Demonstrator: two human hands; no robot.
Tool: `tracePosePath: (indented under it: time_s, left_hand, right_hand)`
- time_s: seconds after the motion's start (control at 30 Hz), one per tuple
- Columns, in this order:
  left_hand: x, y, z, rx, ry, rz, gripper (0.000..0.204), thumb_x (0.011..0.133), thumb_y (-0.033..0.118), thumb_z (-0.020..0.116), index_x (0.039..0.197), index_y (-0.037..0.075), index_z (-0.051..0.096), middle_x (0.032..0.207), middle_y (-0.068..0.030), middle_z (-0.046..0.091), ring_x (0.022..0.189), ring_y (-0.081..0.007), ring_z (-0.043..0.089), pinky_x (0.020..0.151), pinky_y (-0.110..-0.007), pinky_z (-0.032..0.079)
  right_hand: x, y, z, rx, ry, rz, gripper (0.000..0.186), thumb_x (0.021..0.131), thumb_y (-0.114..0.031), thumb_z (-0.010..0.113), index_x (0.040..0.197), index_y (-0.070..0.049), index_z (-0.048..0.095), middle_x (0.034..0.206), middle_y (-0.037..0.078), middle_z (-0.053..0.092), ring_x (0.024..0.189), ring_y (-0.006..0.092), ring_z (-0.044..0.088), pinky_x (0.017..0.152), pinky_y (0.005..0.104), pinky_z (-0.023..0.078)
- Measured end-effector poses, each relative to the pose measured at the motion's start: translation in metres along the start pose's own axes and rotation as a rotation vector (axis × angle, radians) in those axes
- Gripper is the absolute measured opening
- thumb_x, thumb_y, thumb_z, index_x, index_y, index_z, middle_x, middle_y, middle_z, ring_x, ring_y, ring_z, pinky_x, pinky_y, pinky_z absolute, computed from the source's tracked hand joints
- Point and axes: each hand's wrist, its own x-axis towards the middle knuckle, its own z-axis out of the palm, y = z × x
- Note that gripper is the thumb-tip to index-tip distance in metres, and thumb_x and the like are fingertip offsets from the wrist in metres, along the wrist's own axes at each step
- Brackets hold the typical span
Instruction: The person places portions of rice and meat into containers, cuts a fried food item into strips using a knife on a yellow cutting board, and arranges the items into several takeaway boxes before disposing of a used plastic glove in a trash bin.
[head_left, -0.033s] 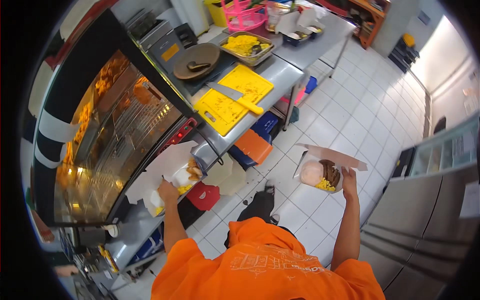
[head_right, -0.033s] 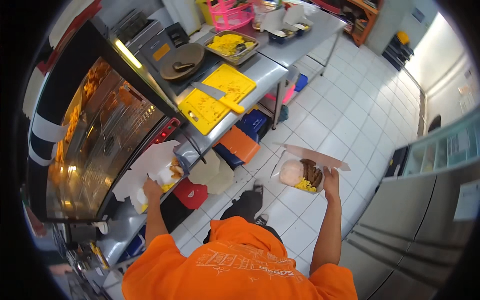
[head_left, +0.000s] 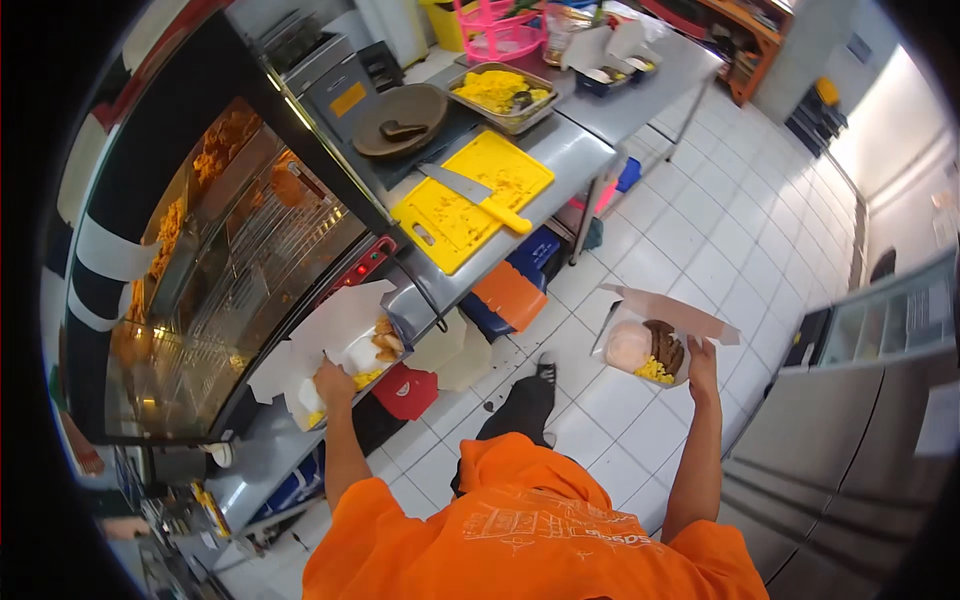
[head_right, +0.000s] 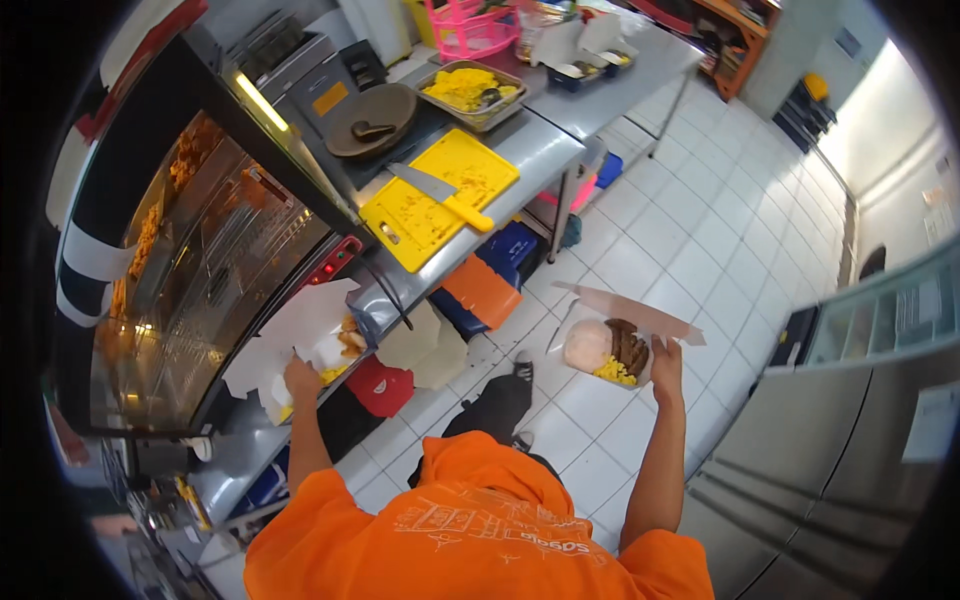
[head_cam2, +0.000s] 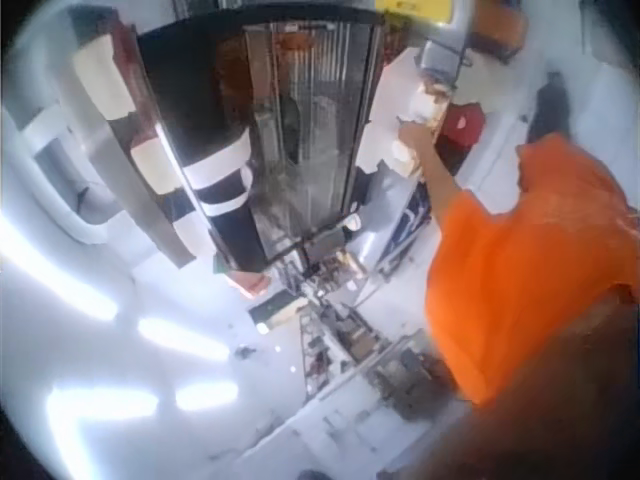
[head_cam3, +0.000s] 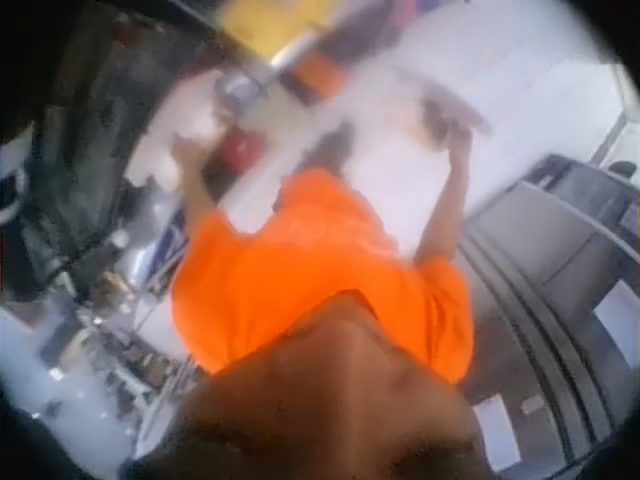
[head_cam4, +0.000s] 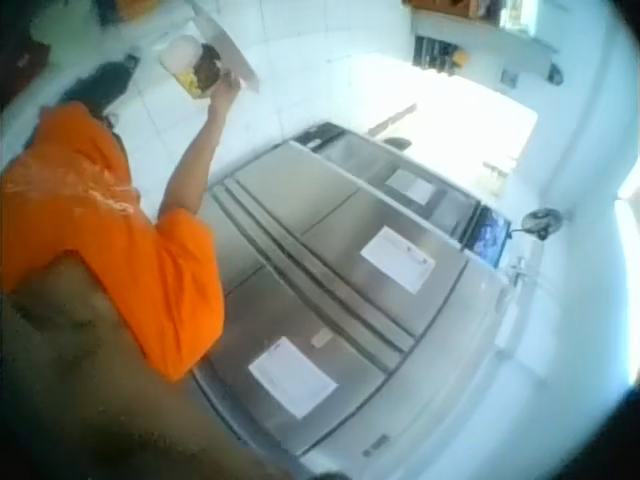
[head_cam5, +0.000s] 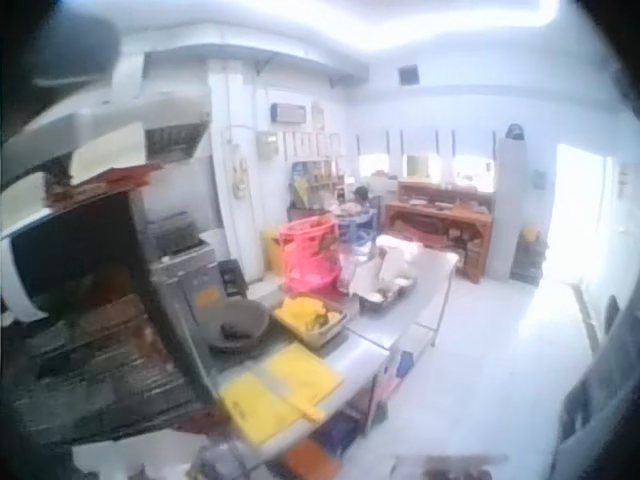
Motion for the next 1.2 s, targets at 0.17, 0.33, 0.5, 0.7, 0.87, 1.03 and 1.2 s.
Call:
tracePosePath:
  time_s: [0.17,0.33,0.5,0.7,0.87,1.03,1.2]
  left_hand:
    - [-0.015,0.018,-0.035,-0.105,-0.021,-0.112,0.03,0.084,0.009,0.065,0.11,-0.006,0.058,0.102,-0.0247,0.065,0.096,-0.0415,0.063,0.086,-0.047,0.049]
    - [-0.032,0.04,-0.049,-0.093,-0.004,-0.143,0.031,0.085,0.011,0.064,0.111,-0.005,0.058,0.094,-0.0274,0.065,0.092,-0.0444,0.063,0.083,-0.051,0.049]
    - [-0.044,0.045,-0.075,-0.055,-0.065,-0.265,0.038,0.086,0.011,0.064,0.118,-0.008,0.056,0.107,-0.0263,0.064,0.099,-0.0421,0.061,0.088,-0.047,0.049]
    - [-0.047,0.044,-0.088,-0.009,-0.032,-0.255,0.042,0.089,0.012,0.061,0.125,-0.007,0.052,0.11,-0.028,0.062,0.101,-0.0436,0.06,0.089,-0.048,0.049]
    - [-0.07,0.081,-0.119,0.008,0.045,-0.194,0.042,0.089,0.011,0.061,0.124,-0.009,0.052,0.118,-0.0308,0.058,0.107,-0.0463,0.057,0.089,-0.049,0.048]
    - [-0.073,0.14,-0.154,-0.077,0.046,-0.286,0.038,0.086,0.011,0.064,0.118,-0.009,0.056,0.105,-0.0307,0.063,0.095,-0.0471,0.061,0.082,-0.051,0.048]
    - [-0.089,0.214,-0.187,0.042,0.176,-0.304,0.034,0.086,0.011,0.065,0.113,-0.008,0.059,0.096,-0.0296,0.065,0.089,-0.0476,0.062,0.077,-0.052,0.047]
  right_hand:
    - [0.104,-0.016,-0.018,-0.254,0.069,0.007,0.047,0.096,-0.024,0.054,0.13,0.008,0.047,0.128,0.017,0.053,0.116,0.025,0.052,0.098,0.0344,0.041]
    - [0.159,-0.092,0.004,-0.027,-0.103,0.088,0.048,0.098,-0.024,0.053,0.134,0.006,0.043,0.128,0.017,0.053,0.114,0.024,0.055,0.095,0.035,0.045]
    - [0.221,-0.118,0.026,-0.032,-0.182,0.133,0.046,0.098,-0.023,0.053,0.136,0.001,0.043,0.128,0.014,0.055,0.115,0.0257,0.057,0.096,0.0365,0.047]
    - [0.275,-0.149,0.055,-0.076,-0.224,0.2,0.047,0.098,-0.022,0.053,0.137,0.001,0.042,0.128,0.014,0.055,0.115,0.0252,0.057,0.095,0.0363,0.048]
    - [0.322,-0.153,0.059,-0.028,-0.256,0.197,0.046,0.098,-0.023,0.054,0.135,0.002,0.043,0.126,0.015,0.056,0.113,0.024,0.057,0.092,0.0355,0.049]
    - [0.367,-0.169,0.042,0.012,-0.311,0.258,0.045,0.097,-0.023,0.054,0.133,0.002,0.045,0.122,0.014,0.058,0.11,0.0227,0.058,0.09,0.0347,0.049]
    - [0.439,-0.177,-0.007,-0.044,-0.37,0.259,0.049,0.096,-0.025,0.056,0.133,0.004,0.045,0.122,0.017,0.057,0.109,0.0239,0.058,0.09,0.0348,0.049]
